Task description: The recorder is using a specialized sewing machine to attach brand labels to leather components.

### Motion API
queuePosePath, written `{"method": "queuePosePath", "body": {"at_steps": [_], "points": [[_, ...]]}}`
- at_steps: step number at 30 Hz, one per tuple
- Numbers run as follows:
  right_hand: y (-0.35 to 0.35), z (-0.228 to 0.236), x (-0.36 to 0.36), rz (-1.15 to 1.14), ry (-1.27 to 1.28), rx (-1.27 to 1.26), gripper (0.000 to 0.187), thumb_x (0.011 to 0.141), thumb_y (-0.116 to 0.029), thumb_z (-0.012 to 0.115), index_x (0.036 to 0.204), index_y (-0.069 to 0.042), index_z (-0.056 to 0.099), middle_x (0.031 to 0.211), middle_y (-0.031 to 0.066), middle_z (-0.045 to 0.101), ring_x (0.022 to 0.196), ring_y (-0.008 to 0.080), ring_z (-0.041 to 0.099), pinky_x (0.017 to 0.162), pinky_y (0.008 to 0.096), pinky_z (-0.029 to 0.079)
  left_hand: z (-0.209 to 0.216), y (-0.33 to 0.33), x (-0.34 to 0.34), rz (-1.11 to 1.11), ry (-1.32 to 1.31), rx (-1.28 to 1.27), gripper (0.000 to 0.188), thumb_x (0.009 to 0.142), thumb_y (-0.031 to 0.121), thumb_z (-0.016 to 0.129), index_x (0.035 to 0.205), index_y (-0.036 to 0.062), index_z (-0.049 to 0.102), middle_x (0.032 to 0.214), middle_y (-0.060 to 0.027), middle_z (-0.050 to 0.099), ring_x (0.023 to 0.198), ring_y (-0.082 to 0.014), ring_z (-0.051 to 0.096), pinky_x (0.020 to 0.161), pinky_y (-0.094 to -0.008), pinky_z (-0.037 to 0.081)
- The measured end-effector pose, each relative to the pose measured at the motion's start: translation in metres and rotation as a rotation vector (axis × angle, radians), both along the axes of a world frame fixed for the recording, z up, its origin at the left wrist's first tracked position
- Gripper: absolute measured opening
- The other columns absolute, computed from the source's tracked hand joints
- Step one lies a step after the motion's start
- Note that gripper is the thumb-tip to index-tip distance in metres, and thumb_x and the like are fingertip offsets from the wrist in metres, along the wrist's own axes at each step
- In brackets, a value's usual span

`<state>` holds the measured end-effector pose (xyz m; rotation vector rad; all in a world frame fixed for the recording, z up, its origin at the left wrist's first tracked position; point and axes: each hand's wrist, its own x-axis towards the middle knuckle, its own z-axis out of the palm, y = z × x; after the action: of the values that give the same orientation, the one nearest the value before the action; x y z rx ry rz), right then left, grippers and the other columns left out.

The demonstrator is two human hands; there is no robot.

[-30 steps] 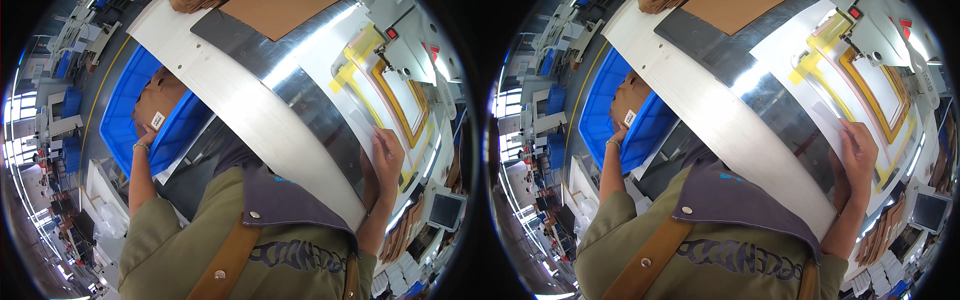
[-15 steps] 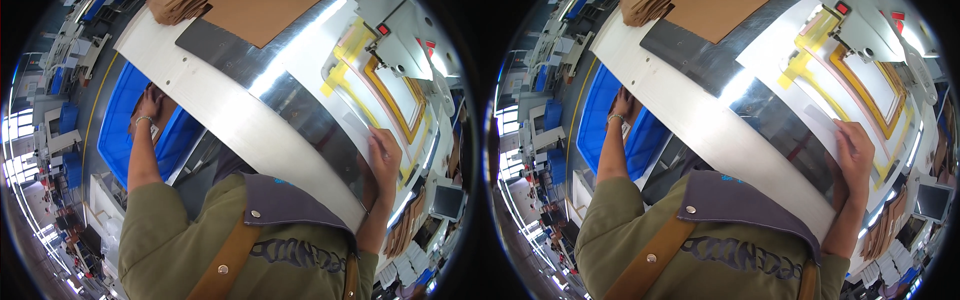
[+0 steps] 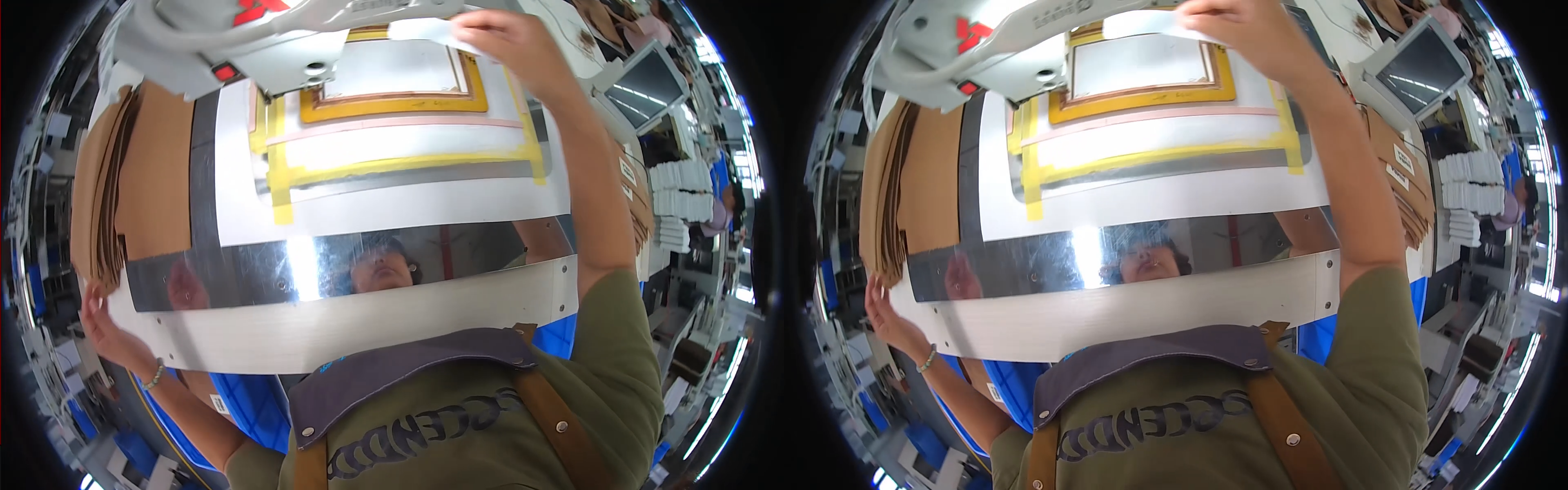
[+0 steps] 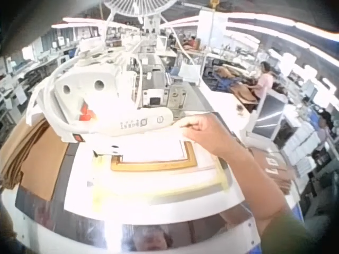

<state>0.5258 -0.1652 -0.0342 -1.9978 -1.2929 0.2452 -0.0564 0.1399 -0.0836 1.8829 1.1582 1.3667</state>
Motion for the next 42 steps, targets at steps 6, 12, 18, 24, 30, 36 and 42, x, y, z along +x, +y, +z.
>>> {"method": "queuePosePath", "body": {"at_steps": [6, 12, 18, 24, 30, 36, 42], "points": [[0.063, -0.038, -0.025, 0.147, 0.087, -0.283, 0.027, 0.099, -0.021, 0.07, 0.116, -0.002, 0.08, 0.102, 0.0106, 0.079, 0.091, 0.0158, 0.07, 0.084, 0.0308, 0.054, -0.005, -0.061, 0.165, -0.714, 0.593, 0.176, 0.041, 0.11, 0.017, 0.051, 0.147, 0.0022, 0.063, 0.152, -0.0147, 0.061, 0.15, -0.0319, 0.048, 0.126, -0.0456, 0.033], [0.07, -0.052, -0.025, 0.124, 0.114, -0.276, 0.026, 0.098, -0.017, 0.068, 0.117, -0.003, 0.079, 0.099, 0.0137, 0.079, 0.09, 0.0188, 0.071, 0.083, 0.0328, 0.055, -0.01, -0.079, 0.236, -0.879, 0.915, 0.348, 0.057, 0.106, 0.033, 0.057, 0.158, 0.0101, 0.053, 0.171, -0.0182, 0.036, 0.162, -0.0426, 0.023, 0.13, -0.0544, 0.019], [0.075, -0.051, -0.035, 0.176, 0.194, -0.264, 0.023, 0.096, -0.014, 0.068, 0.113, -0.002, 0.079, 0.098, 0.012, 0.078, 0.09, 0.0183, 0.072, 0.083, 0.0319, 0.056, -0.023, -0.076, 0.267, -0.909, 0.98, 0.479, 0.068, 0.104, 0.05, 0.058, 0.156, 0.0079, 0.053, 0.173, -0.0242, 0.029, 0.16, -0.0479, 0.022, 0.129, -0.0564, 0.017], [0.087, -0.053, -0.046, 0.202, 0.204, -0.237, 0.023, 0.094, -0.014, 0.069, 0.111, -0.001, 0.079, 0.095, 0.0115, 0.077, 0.09, 0.0186, 0.072, 0.083, 0.0324, 0.056, -0.03, -0.076, 0.278, -0.904, 0.981, 0.505, 0.075, 0.104, 0.059, 0.053, 0.15, -0.0004, 0.056, 0.168, -0.0333, 0.03, 0.157, -0.0515, 0.023, 0.128, -0.0596, 0.017], [0.086, -0.047, -0.039, 0.229, 0.177, -0.264, 0.024, 0.093, -0.019, 0.073, 0.111, -0.004, 0.08, 0.089, 0.0084, 0.075, 0.086, 0.0189, 0.07, 0.081, 0.0329, 0.055, -0.032, -0.077, 0.282, -0.897, 0.934, 0.488, 0.082, 0.106, 0.065, 0.043, 0.148, -0.0045, 0.056, 0.166, -0.0346, 0.033, 0.156, -0.0523, 0.025, 0.128, -0.0604, 0.017], [0.068, -0.031, 0.02, 0.229, 0.151, -0.227, 0.02, 0.088, -0.024, 0.079, 0.105, -0.012, 0.084, 0.08, 0.0019, 0.069, 0.077, 0.0129, 0.062, 0.07, 0.0306, 0.046, -0.035, -0.082, 0.284, -0.869, 0.922, 0.469, 0.081, 0.103, 0.064, 0.053, 0.152, -0.0005, 0.056, 0.164, -0.0316, 0.037, 0.157, -0.0478, 0.026, 0.128, -0.0607, 0.017], [0.046, -0.022, 0.02, 0.178, -0.033, -0.443, 0.012, 0.09, -0.013, 0.072, 0.095, -0.005, 0.079, 0.085, 0.0049, 0.074, 0.082, 0.0127, 0.067, 0.073, 0.0302, 0.052, -0.033, -0.082, 0.279, -0.849, 0.971, 0.506, 0.072, 0.104, 0.048, 0.057, 0.154, -0.0031, 0.05, 0.167, -0.0324, 0.033, 0.158, -0.0483, 0.024, 0.13, -0.0589, 0.014]]}}
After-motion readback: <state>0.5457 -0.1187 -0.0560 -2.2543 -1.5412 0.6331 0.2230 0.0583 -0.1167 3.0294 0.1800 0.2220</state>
